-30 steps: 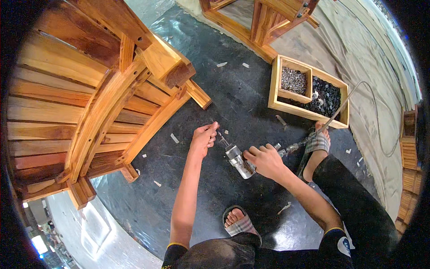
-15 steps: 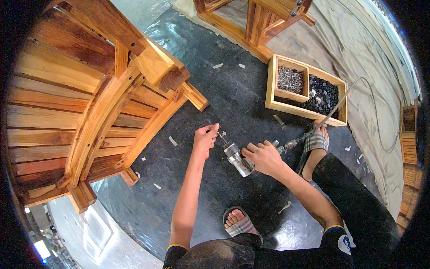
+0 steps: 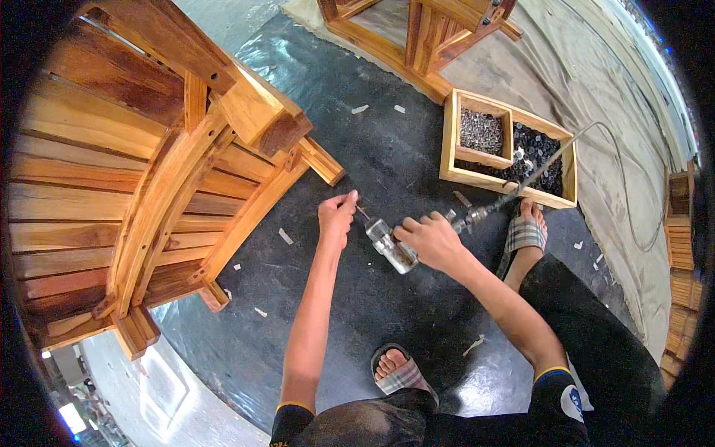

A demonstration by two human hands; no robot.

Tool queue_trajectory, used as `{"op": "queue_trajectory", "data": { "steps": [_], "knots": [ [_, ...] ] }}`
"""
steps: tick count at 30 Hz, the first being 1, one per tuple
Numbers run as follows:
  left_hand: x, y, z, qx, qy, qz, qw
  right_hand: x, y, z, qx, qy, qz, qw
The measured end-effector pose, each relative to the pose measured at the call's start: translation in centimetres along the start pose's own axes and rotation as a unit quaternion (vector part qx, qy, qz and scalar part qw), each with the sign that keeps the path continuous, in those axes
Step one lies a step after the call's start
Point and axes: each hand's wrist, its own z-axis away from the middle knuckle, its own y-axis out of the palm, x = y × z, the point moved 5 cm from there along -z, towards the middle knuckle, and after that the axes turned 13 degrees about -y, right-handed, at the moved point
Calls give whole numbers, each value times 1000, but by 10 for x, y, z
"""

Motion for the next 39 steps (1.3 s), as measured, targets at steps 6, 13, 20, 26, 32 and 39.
{"op": "queue_trajectory", "data": {
  "steps": [6,13,20,26,32,39],
  "knots": [
    [-12,0,-15,-39,30,52,997,-21,0,-23,-9,-23,33,999],
    [-14,-1,-18,-27,4,103,994,-31,2,-33,24,-27,16,999],
    [-15,3,-21,-53,-14,113,992,-35,3,-32,29,-30,6,999],
    [-16,-3,-17,-56,-2,97,994,-33,3,-36,26,-32,-2,999],
    [40,4,44,-199,221,-142,944,-40,5,-26,31,-17,13,999],
    [73,56,101,-170,299,-357,869,-35,-2,-34,27,-24,17,999]
  ]
}}
